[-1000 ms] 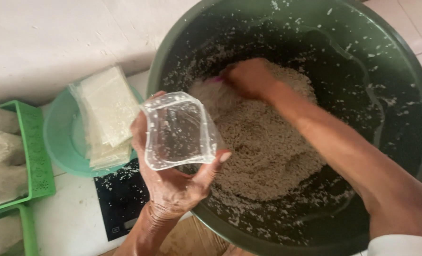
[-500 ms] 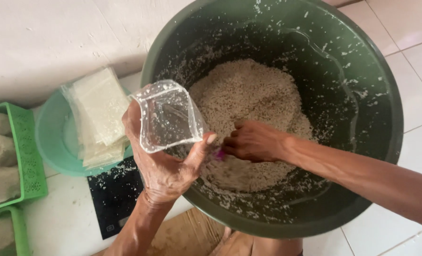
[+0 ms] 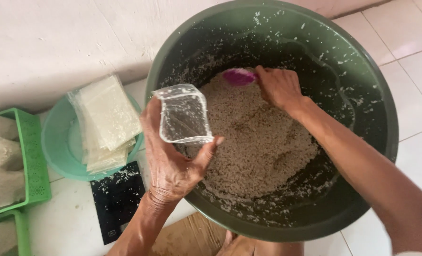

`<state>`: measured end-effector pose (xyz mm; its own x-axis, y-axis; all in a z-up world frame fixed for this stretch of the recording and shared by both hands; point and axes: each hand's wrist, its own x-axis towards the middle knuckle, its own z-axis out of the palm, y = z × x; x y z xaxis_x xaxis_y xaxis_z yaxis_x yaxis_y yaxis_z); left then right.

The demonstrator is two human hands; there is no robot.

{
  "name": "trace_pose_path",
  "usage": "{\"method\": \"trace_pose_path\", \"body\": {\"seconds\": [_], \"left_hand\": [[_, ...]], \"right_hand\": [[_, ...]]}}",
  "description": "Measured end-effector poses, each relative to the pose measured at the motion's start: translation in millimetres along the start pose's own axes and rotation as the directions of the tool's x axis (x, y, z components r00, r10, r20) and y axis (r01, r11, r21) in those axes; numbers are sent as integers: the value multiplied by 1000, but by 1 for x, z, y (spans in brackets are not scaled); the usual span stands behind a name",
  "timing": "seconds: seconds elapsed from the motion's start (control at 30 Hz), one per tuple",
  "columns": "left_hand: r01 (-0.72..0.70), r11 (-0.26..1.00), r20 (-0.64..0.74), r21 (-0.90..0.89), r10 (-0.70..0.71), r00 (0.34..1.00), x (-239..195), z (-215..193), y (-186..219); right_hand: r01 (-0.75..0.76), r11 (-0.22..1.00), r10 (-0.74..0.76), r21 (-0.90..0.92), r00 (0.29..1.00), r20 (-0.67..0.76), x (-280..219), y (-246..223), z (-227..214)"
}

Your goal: The person scoops a grainy substance from a large green basin into small clear plastic bags using a pink scoop. The person weighs each filled bag on a digital scale, seals it, and places it into a green tray. The person repeats this process for multiple bags.

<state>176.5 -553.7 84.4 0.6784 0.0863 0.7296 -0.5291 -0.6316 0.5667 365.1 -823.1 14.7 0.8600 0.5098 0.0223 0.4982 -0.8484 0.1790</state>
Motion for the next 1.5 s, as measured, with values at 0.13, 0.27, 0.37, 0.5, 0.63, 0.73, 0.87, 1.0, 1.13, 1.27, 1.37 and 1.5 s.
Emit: {"method": "trace_pose_path", "body": {"seconds": [0.13,0.27,0.37,0.5,0.63,0.73,0.87,1.0,1.13,1.27,1.37,1.5], "left_hand": [[-42,998,90,38,38,995,2,5,-3],[43,999,188,31,-48,981,13,1,10],[60,996,222,71,-74,972,11,2,8],[85,995,242,49,-94,966,13,1,10],[30,994,237,102,-54,970,12,1,9],[0,994,232,106,-25,972,12,2,8],[-24,991,229,130,-7,973,8,6,3],[-10,995,242,103,-15,970,5,9,0],[74,982,460,175,-148,875,16,12,9],[29,985,490,168,-108,865,16,26,10],[33,986,517,161,-112,849,23,30,10],[8,984,540,180,-106,835,23,30,11]], "right_hand": [[-120,987,108,104,987,118,19,-3,19],[-139,970,65,198,938,341,25,-53,2],[-31,905,-101,425,953,284,14,-69,22],[-112,869,-107,481,908,405,-1,-75,-1],[-246,841,-3,482,889,458,-4,-57,-1],[-276,789,22,549,906,423,-13,-39,-15],[-222,751,-7,622,939,344,-31,-17,-35],[-232,800,70,553,952,299,-51,0,-74],[-343,716,169,609,930,326,-80,1,-151],[-278,739,135,613,953,271,-92,-5,-218],[-328,739,161,588,934,318,-96,-7,-255],[-399,725,203,561,903,380,-100,-15,-269]]}}
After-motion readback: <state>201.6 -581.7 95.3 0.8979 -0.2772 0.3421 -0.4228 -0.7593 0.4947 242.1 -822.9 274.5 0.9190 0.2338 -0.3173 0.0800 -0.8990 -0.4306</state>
